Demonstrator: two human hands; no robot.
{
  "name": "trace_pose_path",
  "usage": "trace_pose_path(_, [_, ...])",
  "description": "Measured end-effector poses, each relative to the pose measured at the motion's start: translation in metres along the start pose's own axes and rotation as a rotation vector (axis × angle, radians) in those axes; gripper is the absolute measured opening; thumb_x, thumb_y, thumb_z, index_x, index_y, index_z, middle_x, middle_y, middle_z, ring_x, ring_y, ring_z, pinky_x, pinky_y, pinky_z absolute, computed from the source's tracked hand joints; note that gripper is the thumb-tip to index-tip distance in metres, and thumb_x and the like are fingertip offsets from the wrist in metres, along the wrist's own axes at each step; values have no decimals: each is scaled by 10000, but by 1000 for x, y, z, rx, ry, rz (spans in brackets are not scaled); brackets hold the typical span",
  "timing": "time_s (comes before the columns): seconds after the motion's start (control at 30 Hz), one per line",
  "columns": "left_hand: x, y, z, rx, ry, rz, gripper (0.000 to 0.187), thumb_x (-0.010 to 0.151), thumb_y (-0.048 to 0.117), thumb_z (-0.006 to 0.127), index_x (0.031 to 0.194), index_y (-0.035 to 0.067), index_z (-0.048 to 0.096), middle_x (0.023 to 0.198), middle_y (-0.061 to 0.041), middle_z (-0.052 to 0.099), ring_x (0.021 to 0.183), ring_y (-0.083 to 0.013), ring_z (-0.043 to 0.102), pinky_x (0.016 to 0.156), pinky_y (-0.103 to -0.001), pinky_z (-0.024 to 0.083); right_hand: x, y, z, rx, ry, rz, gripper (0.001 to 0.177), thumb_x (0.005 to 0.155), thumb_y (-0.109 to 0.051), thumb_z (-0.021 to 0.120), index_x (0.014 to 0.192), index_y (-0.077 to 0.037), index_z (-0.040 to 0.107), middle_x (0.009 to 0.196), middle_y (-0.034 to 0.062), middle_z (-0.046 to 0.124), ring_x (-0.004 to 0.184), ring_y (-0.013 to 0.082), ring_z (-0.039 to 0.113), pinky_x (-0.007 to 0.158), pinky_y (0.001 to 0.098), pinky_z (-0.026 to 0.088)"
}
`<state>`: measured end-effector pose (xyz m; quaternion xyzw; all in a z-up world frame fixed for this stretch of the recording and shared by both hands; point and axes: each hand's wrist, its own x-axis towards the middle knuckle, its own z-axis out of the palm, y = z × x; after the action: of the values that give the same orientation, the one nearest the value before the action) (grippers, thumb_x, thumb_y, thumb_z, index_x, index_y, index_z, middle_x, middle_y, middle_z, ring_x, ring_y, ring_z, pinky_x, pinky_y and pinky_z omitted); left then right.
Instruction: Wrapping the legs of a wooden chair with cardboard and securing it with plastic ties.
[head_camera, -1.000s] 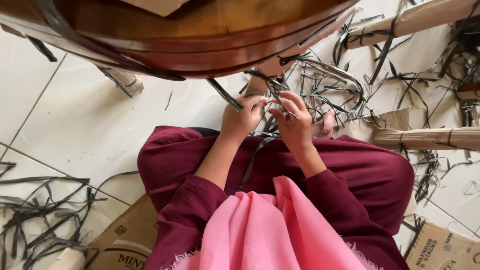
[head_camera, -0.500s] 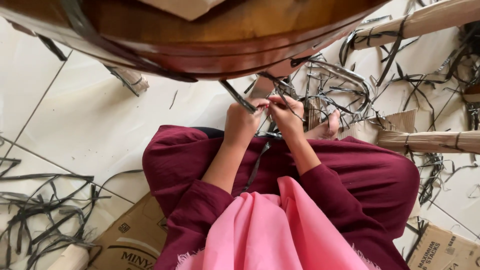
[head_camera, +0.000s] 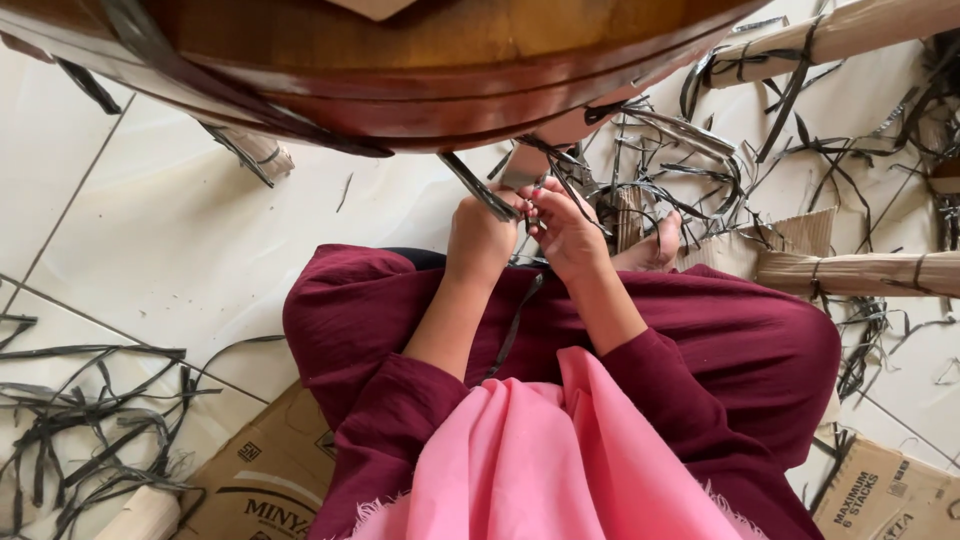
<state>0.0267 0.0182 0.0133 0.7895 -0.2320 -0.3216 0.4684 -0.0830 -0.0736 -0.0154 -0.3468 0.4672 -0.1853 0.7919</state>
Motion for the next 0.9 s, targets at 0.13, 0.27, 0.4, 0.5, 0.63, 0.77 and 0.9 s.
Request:
trace_pose_path(0.13, [-5,4,2,28,0,55,132,868,149,640,799,199,741,800,-28,740,836,-348,732,747,-504,622,15,20,-10,-41,60,-90,308,841,-128,855,1084,-82,672,859,29,740,719,103,673,634,211,506])
trace_pose_path(0.27, [0,-9,11,38,-12,117,176,836,26,635,824,149,761,837,-44,760,865,-352,734,770,-496,619,37,39,-28,-54,140,-151,242,866,-93,840,1050,-22,699,809,98,749,669,134,711,592,201,535])
trace_pose_path(0.4, [8,-30,23,128,-55,223,233,803,-33,669,840,168,778,934,51,781,948,-251,742,840,-436,619,27,28,-21,-86,196,-179,157,859,-19,772,1010,-1,732,780,150,748,618,160,727,545,236,578])
trace_pose_path(0.5, [9,-39,27,134,-78,225,254,792,-43,685,862,180,784,959,77,781,975,-238,736,856,-432,617,9,16,-12,-105,159,-227,195,875,-3,695,1070,5,684,820,154,738,649,160,716,554,233,564])
trace_pose_path(0.63, [12,-45,29,154,-74,256,209,777,11,758,841,208,784,970,76,782,982,-228,733,851,-421,619,-3,12,-14,-72,22,-256,332,910,-64,671,1224,-43,564,898,119,753,698,116,669,595,220,491])
trace_pose_path(0.77, [13,-47,31,146,-84,216,157,773,31,779,844,172,780,1019,38,781,979,-248,743,837,-420,634,-10,8,-9,-73,-20,-231,444,877,-66,745,1268,-57,536,930,63,752,736,104,669,644,214,482])
trace_pose_path(0.9, [10,-34,23,111,-82,257,180,754,-31,799,832,131,781,984,-40,788,928,-305,750,778,-451,647,0,14,-11,-104,168,-229,421,793,-16,866,1131,-34,616,807,37,737,592,96,666,583,185,549])
